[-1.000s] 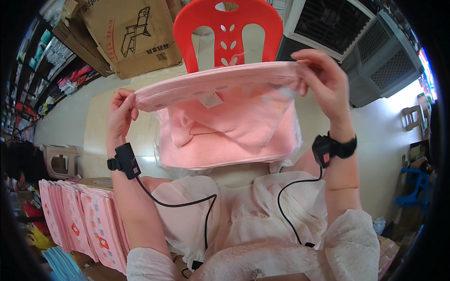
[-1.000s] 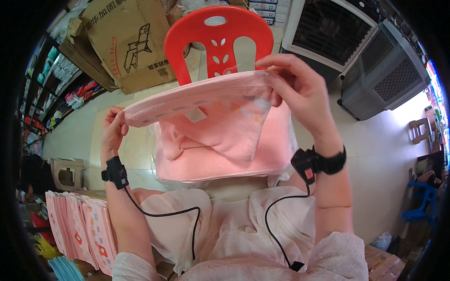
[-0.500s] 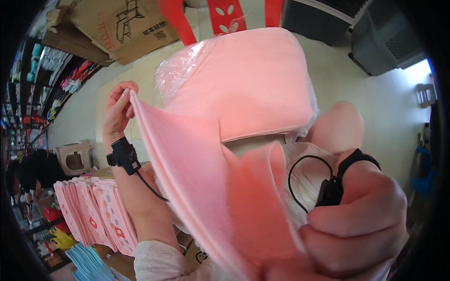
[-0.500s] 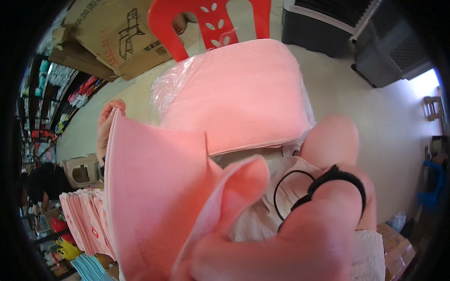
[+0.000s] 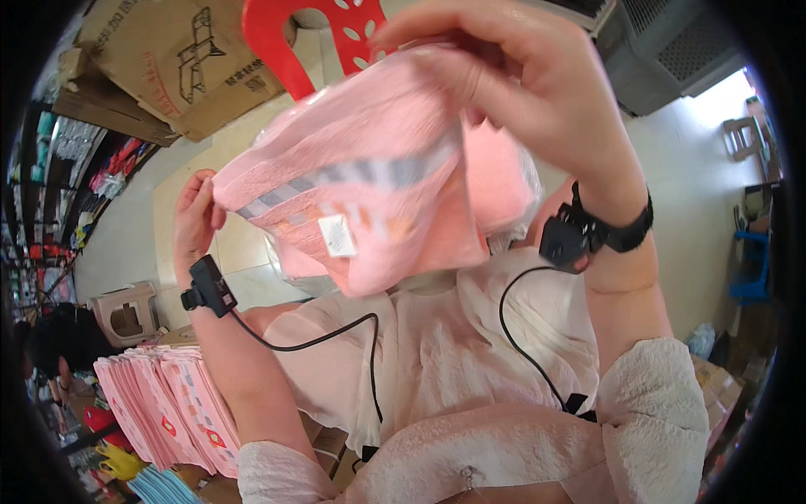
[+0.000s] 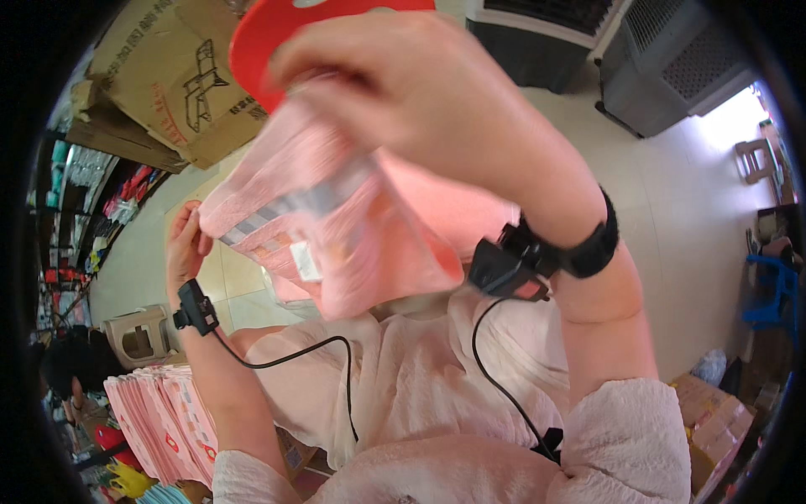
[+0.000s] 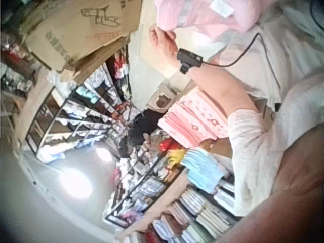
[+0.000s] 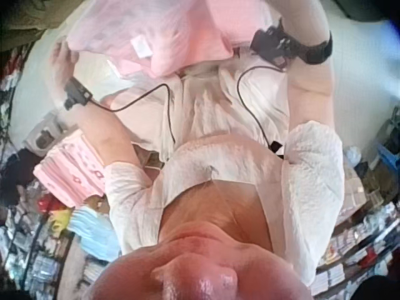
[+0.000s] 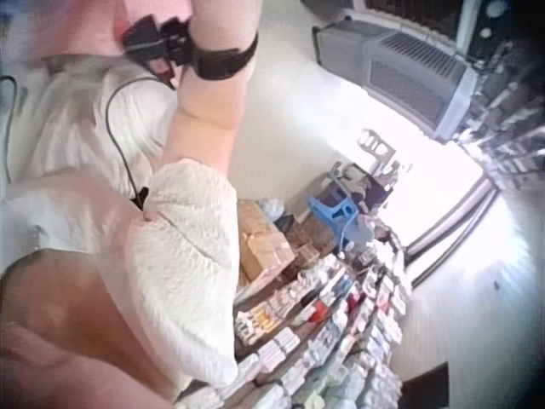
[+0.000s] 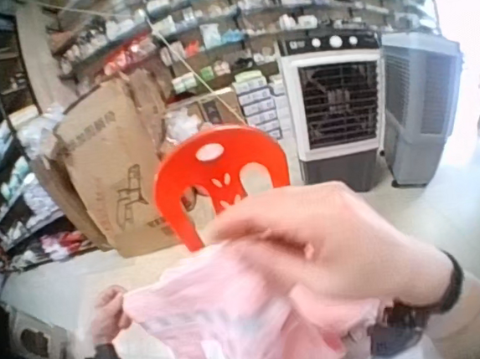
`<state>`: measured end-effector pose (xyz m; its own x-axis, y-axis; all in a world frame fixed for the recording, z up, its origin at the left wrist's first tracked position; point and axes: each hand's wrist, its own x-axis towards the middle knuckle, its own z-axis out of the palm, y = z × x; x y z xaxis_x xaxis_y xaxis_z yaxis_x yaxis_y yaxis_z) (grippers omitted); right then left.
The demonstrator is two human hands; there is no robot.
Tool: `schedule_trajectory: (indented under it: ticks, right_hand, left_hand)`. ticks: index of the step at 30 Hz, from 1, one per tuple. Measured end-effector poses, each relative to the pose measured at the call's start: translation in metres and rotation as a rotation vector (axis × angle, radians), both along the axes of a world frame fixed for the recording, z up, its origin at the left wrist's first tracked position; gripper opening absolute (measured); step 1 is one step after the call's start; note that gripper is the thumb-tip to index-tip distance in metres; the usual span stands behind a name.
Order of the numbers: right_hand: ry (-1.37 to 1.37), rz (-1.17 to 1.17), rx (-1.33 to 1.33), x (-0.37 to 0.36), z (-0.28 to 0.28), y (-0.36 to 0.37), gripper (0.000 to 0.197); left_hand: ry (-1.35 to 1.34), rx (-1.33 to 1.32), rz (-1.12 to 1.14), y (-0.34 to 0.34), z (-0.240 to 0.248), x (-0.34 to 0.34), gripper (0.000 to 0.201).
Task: The person folds pink towels by hand, smooths them out on a chair, and stacks them onto a box.
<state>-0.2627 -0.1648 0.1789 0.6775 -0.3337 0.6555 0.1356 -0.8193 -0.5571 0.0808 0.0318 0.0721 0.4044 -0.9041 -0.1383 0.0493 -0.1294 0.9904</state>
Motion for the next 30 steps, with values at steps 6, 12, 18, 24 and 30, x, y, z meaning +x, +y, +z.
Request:
schedule_trajectory:
  ticks: [6, 12, 18, 24, 30]
  right_hand:
    - [0.209, -0.132, 0.305, -0.018, -0.032, -0.055, 0.025]
    - [0.224, -0.172, 0.393, -0.031, -0.038, -0.078, 0.021]
    - [0.311, -0.265, 0.235, -0.032, -0.015, -0.107, 0.019]
    - [0.201, -0.337, -0.081, 0.011, 0.036, -0.108, 0.013]
    - [-0.325, -0.271, -0.084, 0.002, 0.101, -0.099, 0.013]
  left_hand:
    - [-0.081, -0.079, 0.037, -0.015, 0.018, -0.037, 0.024]
    - [-0.415, 0.040, -0.107, -0.012, 0.042, -0.042, 0.024]
    - [-0.951, 0.076, -0.089, -0.026, 0.079, -0.062, 0.019]
    - [-1.510, 0.047, 0.080, -0.014, 0.115, -0.023, 0.021]
    - [-1.689, -0.337, 0.342, -0.033, 0.187, -0.015, 0.026]
